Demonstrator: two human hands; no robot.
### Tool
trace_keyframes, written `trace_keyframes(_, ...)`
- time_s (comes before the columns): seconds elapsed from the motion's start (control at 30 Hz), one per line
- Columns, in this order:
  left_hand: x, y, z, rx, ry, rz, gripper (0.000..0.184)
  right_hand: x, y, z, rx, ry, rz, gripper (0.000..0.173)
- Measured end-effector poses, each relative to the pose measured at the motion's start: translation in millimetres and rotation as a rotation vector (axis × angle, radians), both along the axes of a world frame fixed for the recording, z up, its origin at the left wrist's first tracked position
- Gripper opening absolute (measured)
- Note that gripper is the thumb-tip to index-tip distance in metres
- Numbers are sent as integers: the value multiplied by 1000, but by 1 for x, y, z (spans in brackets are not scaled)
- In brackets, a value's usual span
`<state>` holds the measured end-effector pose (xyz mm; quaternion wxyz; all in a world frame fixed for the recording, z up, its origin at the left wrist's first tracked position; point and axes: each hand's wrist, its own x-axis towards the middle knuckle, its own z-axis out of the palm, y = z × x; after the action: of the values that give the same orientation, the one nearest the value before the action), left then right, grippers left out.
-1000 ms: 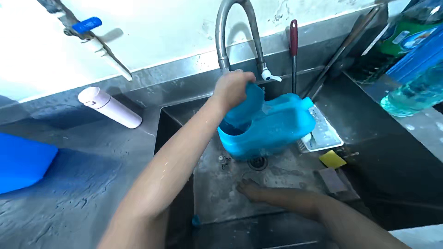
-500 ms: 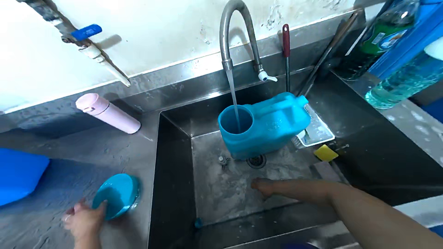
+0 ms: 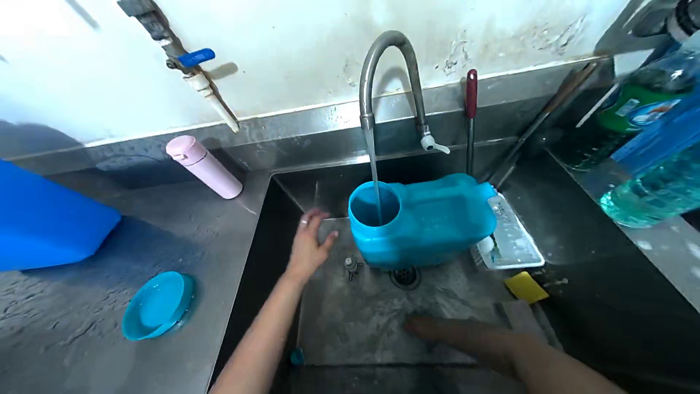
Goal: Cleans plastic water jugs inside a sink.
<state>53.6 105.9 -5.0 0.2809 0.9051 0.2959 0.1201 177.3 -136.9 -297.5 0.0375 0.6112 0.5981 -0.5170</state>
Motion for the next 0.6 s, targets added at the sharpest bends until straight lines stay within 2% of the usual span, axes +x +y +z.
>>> trace_keyframes(0.1, 8, -25, -16, -82, -47, 19, 45, 19, -46, -66, 129, -35, -180, 41)
trace_keyframes(0.13, 4, -31, -23, -98, -50, 34, 44, 19, -49, -82, 101, -37, -149, 41)
trace_keyframes(0.17, -3, -35, -29, -111, -50, 49, 43, 16, -48, -90, 46, -50, -12, 39)
trace_keyframes(0.2, -13, -38, -33, -120, -47, 64, 43, 11, -46, -82, -28, -62, 126, 38)
trace_keyframes(0.23, -20, -38, -32, -125, -44, 81, 42, 11, -42, -68, -65, -61, 178, 37)
trace_keyframes(0.3, -26, -31, -17, -121, -44, 125, 40, 14, -34, -42, -91, -17, 96, 39)
trace_keyframes(0.37, -26, -33, -5, -142, -50, 181, 38, 17, -55, -53, -14, -26, 46, 38)
trace_keyframes(0.5, -13, -47, -3, -165, -100, 190, 36, 39, -73, -71, -126, 77, -167, 48)
trace_keyframes(0.53, -13, -53, -8, -176, -114, 186, 34, 34, -76, -59, -113, 134, -194, 48)
trace_keyframes(0.57, -12, -56, -9, -185, -130, 184, 32, 28, -70, -41, -33, 192, -133, 43)
trace_keyframes(0.6, -10, -58, -7, -194, -145, 182, 31, 21, -56, -5, 75, 243, -105, 42)
